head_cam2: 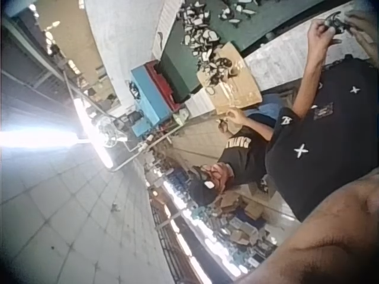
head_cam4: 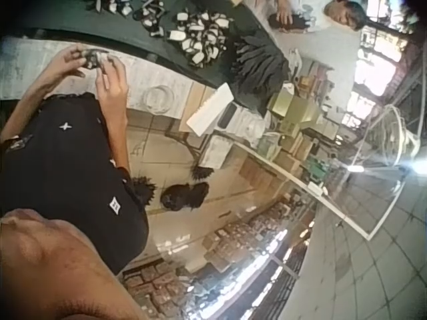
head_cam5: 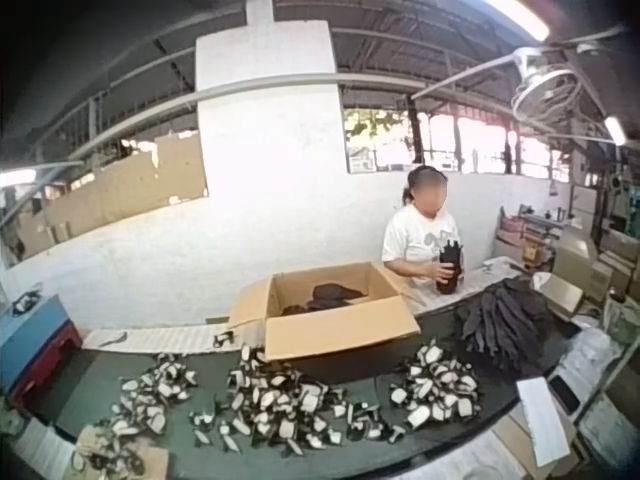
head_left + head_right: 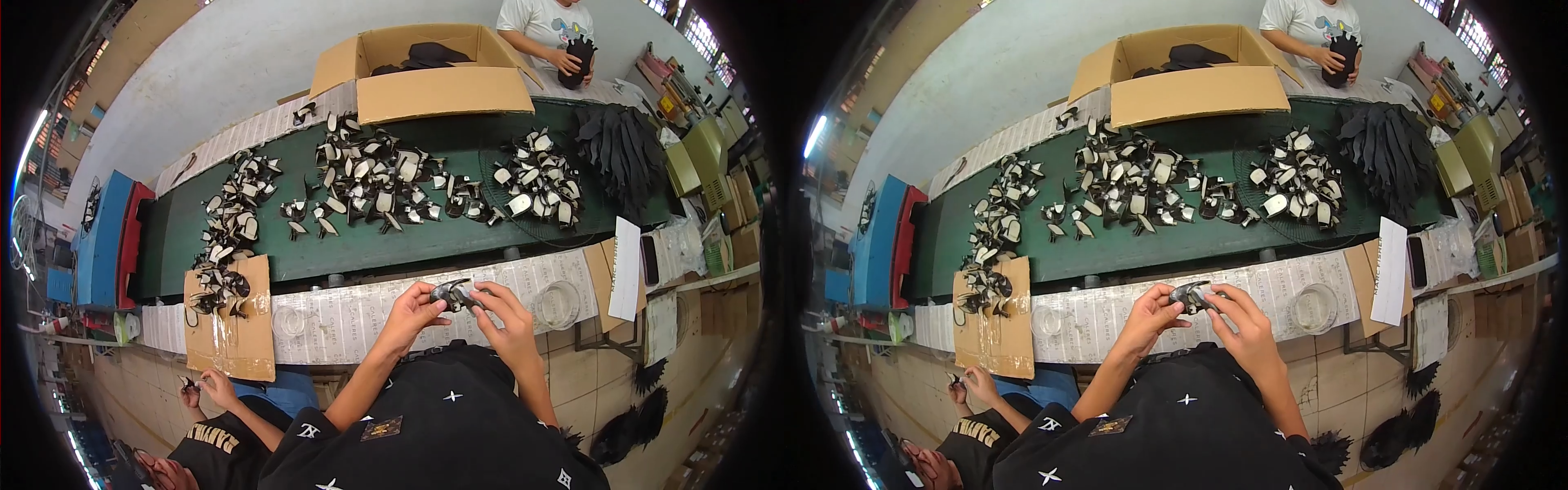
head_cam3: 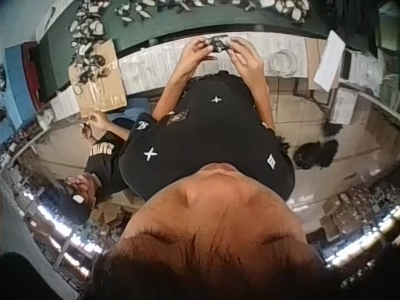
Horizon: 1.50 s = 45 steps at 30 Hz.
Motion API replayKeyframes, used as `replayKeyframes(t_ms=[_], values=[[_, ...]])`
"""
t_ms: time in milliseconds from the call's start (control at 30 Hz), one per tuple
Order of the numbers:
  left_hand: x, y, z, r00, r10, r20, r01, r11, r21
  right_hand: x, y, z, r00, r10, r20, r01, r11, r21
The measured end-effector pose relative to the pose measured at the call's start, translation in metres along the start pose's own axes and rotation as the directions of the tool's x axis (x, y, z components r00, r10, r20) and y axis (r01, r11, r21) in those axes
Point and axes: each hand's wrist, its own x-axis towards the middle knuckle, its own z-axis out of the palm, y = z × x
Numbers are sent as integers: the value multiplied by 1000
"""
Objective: Sorting and applying adhesive to small black and white shoe components at a manufacturing workstation.
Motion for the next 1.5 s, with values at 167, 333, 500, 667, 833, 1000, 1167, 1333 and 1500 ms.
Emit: replayKeyframes(t_ms=[167,333,500,667,833,1000,1167,1333,1500], values=[[1,-1,0,1000,9,-6,-9,999,32,-1,2,4,1000,-6,7,6,999,-31],[3,0,-2,1000,8,-10,-7,999,48,0,3,9,998,-28,-53,22,995,-99],[5,-2,-6,1000,15,-6,-15,997,81,0,6,9,996,-53,-72,38,980,-193],[5,-3,-9,1000,5,-5,-5,998,63,0,5,6,995,-27,-96,4,972,-233],[4,1,-6,1000,-26,-7,26,999,21,-2,7,5,985,40,-168,-65,987,-145],[4,-1,-8,999,-34,-1,34,999,1,3,-4,4,998,41,-55,-42,999,-25],[5,0,-4,999,-33,2,33,999,10,1,-1,12,999,30,-33,-31,999,-42],[4,-1,-6,1000,-20,13,20,1000,13,2,3,13,998,-42,-54,33,987,-155],[5,-4,-8,1000,-27,-9,27,999,26,0,6,12,995,-13,-99,-14,966,-260]])
